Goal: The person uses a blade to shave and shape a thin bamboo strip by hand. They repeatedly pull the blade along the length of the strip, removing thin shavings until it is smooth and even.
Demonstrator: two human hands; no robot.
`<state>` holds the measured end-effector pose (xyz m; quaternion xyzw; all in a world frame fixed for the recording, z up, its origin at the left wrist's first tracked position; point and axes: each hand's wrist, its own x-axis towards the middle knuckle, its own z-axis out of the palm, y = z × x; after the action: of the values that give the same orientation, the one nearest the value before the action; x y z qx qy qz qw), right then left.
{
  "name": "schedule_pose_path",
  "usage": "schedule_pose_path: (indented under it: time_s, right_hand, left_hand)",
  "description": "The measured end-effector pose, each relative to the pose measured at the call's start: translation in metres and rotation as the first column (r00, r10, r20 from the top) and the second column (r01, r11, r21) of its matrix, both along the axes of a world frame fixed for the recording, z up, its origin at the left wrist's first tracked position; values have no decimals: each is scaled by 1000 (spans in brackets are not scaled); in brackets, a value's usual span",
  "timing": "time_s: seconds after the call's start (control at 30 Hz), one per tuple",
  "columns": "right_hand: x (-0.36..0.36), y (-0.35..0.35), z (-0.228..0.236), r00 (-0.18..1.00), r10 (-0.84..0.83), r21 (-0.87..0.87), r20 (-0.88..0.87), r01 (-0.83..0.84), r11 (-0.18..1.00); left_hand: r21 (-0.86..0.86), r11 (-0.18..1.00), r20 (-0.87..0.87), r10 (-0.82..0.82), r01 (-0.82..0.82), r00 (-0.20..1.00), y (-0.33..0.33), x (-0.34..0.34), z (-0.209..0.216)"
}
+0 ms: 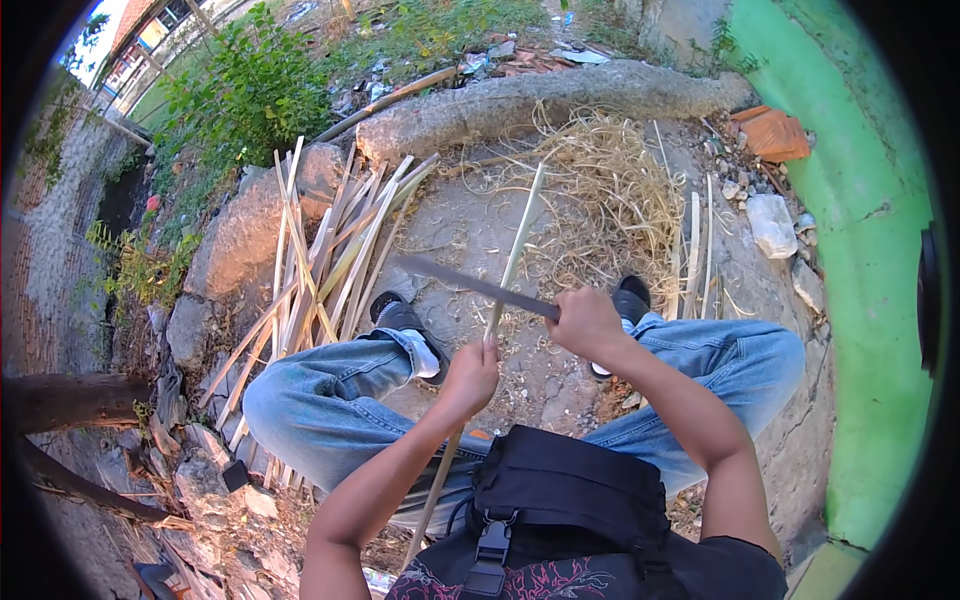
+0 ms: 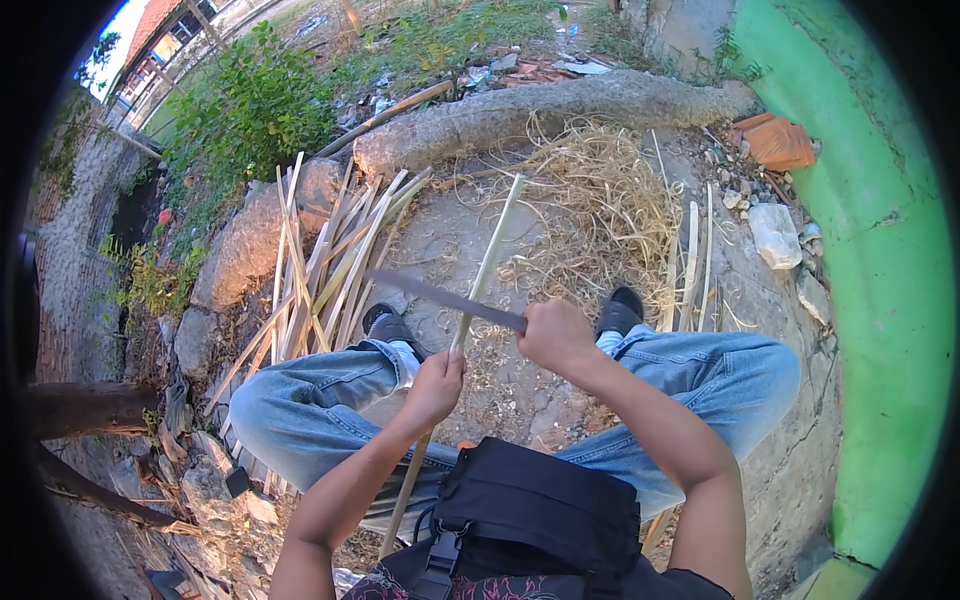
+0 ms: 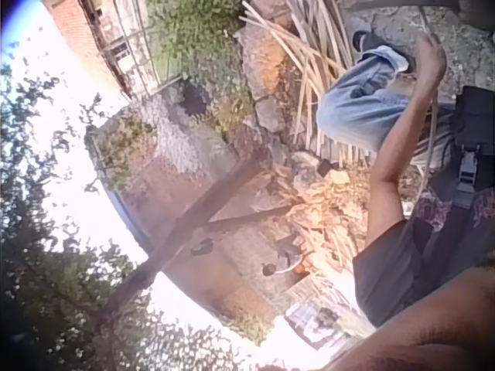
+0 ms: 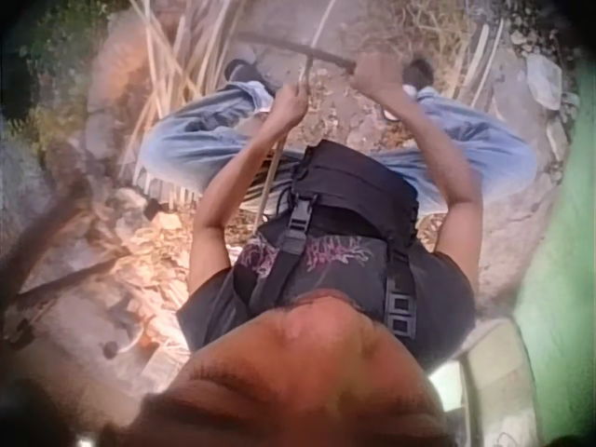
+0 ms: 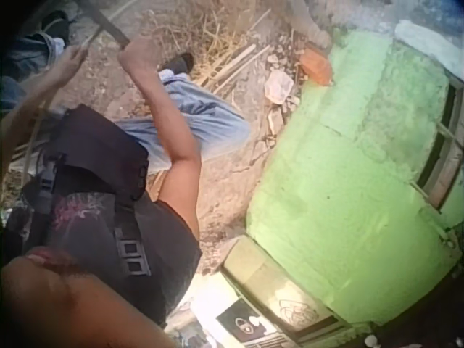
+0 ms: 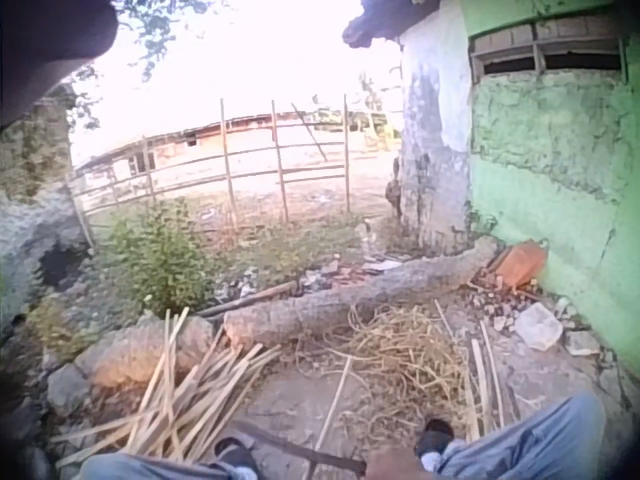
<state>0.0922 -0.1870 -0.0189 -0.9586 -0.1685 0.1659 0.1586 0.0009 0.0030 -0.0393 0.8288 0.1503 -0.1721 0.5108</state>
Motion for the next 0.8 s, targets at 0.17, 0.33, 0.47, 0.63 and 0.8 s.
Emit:
schedule_pose_path:
  time_s: [0.17, 0.33, 0.47, 0.63, 0.8]
  right_hand:
    - [33, -27, -24, 963, -271, -56, -10, 270, 961]
    - [94, -141, -77, 650, -754, 25, 93, 756, 655]
    - [105, -139, -95, 596, -800, 291, -72, 779, 555]
    - [68, -57, -8, 842, -539, 377, -18, 505, 777]
    - [25, -19, 45, 954, -298, 277, -37, 296, 914]
  left_hand:
    - [60, 997, 9, -45, 44, 999, -7, -15, 14]
    - [-29, 998, 79, -57, 59, 995, -3, -17, 15]
    - [-278, 959, -216, -117, 53, 969, -2, -5, 11]
    - [-498, 865, -294, -102, -62, 950, 1, 0, 30]
    - [-537, 835, -307, -59, -122, 950, 5, 4, 19]
